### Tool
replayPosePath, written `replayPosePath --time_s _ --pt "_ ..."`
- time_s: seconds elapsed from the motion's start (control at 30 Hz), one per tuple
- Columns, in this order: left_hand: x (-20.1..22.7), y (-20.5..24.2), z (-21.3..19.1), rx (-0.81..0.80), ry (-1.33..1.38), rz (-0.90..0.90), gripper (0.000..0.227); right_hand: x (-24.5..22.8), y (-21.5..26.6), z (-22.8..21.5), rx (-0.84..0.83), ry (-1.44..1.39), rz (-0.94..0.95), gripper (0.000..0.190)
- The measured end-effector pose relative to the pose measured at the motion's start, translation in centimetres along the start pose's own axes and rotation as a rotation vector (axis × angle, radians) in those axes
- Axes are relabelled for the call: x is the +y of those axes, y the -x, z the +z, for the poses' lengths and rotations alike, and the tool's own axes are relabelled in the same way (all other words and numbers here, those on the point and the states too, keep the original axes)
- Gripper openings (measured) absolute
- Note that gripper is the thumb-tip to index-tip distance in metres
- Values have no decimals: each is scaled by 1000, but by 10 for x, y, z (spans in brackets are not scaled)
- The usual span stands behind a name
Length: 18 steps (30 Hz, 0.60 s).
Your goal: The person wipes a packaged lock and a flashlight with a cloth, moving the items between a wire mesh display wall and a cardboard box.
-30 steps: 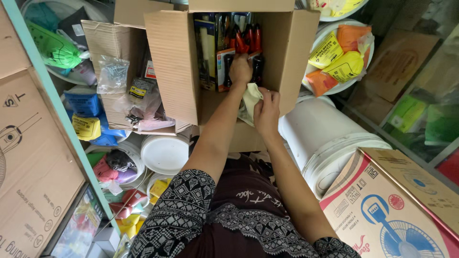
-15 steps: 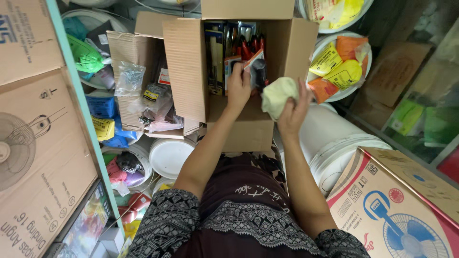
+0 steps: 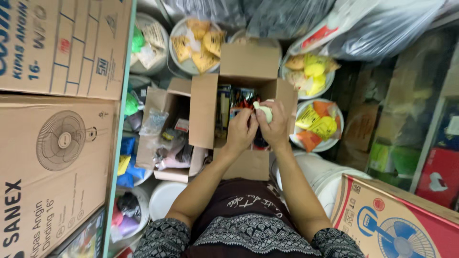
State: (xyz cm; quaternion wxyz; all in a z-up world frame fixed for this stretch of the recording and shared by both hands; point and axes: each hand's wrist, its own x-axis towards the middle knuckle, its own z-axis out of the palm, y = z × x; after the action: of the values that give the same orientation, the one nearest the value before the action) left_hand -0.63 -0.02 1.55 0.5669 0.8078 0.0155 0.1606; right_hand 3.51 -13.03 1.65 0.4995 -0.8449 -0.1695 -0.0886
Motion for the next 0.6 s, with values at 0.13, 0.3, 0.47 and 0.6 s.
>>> replayPosePath --time_s 0.13,0.3,0.47,0.6 --pt "-3 3 -5 -57 108 -65 13 18 8 7 86 -116 160 18" --pt "-91 76 -25 -347 -459 -192 28 63 11 -4 248 -226 321 19" --pt "-201 190 -76 -616 -774 -875 46 79 23 -7 211 -350 370 17" --pt "-215 211 -55 -553 -276 -913 54 73 30 13 207 -421 436 18"
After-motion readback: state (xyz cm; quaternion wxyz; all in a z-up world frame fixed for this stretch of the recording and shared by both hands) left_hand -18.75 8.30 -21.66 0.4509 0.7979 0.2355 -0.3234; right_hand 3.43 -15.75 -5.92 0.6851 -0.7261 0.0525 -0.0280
